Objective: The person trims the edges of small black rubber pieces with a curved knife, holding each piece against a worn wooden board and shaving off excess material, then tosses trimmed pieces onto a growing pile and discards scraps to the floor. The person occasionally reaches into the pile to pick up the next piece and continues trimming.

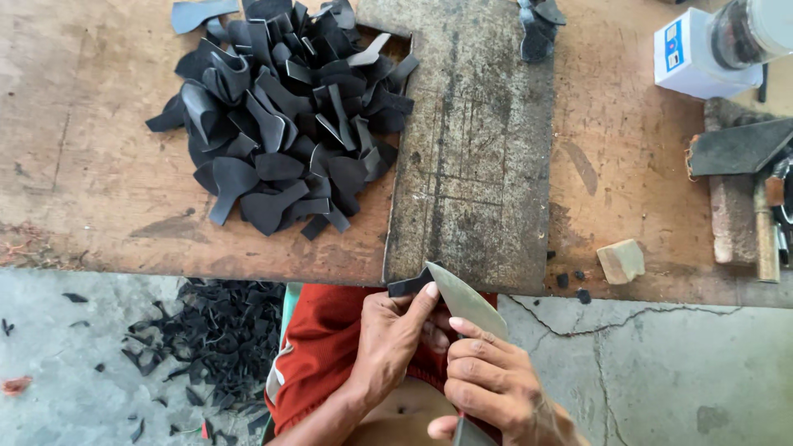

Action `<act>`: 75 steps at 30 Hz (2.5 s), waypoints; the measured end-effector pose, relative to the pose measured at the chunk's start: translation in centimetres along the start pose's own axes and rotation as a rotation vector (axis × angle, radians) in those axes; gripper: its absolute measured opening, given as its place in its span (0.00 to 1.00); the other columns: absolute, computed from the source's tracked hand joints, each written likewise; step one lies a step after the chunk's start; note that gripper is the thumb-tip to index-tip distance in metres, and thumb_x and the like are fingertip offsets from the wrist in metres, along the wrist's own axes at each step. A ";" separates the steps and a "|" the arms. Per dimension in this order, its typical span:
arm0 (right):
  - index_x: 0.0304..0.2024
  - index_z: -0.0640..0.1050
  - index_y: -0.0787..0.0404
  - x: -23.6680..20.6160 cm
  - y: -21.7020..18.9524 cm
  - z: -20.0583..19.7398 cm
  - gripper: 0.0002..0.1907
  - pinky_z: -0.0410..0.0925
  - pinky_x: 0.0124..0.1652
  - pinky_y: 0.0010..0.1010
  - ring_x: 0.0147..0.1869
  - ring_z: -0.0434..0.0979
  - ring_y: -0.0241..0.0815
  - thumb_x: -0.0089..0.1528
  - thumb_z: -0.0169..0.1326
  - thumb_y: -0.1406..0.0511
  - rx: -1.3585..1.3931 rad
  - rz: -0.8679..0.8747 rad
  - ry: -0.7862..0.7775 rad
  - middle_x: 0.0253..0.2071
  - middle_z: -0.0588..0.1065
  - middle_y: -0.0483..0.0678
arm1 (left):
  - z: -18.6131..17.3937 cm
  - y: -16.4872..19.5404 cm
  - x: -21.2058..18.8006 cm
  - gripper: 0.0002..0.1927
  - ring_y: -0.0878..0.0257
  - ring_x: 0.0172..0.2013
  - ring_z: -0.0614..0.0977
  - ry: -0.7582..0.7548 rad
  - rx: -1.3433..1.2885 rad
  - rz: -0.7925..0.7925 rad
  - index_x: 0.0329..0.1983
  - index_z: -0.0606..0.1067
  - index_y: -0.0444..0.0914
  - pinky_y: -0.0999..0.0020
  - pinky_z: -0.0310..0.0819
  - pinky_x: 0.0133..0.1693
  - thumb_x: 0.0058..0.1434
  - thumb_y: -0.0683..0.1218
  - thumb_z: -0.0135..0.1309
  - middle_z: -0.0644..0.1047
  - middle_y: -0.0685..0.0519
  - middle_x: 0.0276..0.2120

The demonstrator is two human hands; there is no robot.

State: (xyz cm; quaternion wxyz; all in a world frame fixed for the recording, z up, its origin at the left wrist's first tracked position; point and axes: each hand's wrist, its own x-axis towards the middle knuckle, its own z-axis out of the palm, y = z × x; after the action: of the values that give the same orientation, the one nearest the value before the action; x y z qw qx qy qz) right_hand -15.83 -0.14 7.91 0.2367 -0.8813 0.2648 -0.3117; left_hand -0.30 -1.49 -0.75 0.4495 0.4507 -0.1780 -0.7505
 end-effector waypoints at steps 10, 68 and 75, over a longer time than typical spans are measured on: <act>0.27 0.75 0.62 -0.4 -0.5 -0.1 0.07 0.73 0.60 0.51 0.39 0.81 0.43 0.55 0.63 0.73 0.023 0.059 0.072 0.30 0.73 0.46 | 0.6 -0.3 -0.4 0.17 0.67 0.19 0.79 0.061 0.014 0.079 0.31 0.82 0.29 0.72 0.73 0.22 0.68 0.48 0.55 0.82 0.51 0.22; 0.24 0.73 0.61 -1.6 -0.1 -0.4 0.10 0.75 0.57 0.53 0.35 0.80 0.42 0.54 0.63 0.71 0.037 0.036 0.111 0.26 0.72 0.44 | 1.3 -1.3 -0.7 0.22 0.74 0.16 0.64 0.020 0.200 0.096 0.20 0.74 0.32 0.73 0.54 0.18 0.70 0.47 0.54 0.70 0.59 0.14; 0.25 0.73 0.62 -1.3 0.7 -0.4 0.09 0.76 0.57 0.52 0.35 0.80 0.43 0.55 0.62 0.72 0.081 0.014 0.106 0.27 0.72 0.46 | 0.6 -1.2 -0.7 0.16 0.76 0.18 0.63 0.012 0.408 0.273 0.25 0.75 0.32 0.73 0.57 0.18 0.68 0.44 0.55 0.69 0.60 0.15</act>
State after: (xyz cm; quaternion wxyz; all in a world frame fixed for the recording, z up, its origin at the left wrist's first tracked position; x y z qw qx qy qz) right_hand -17.15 0.05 7.24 0.2599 -0.8514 0.2704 -0.3666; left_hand -1.32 -0.37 -0.85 0.4471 0.5083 -0.3826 -0.6288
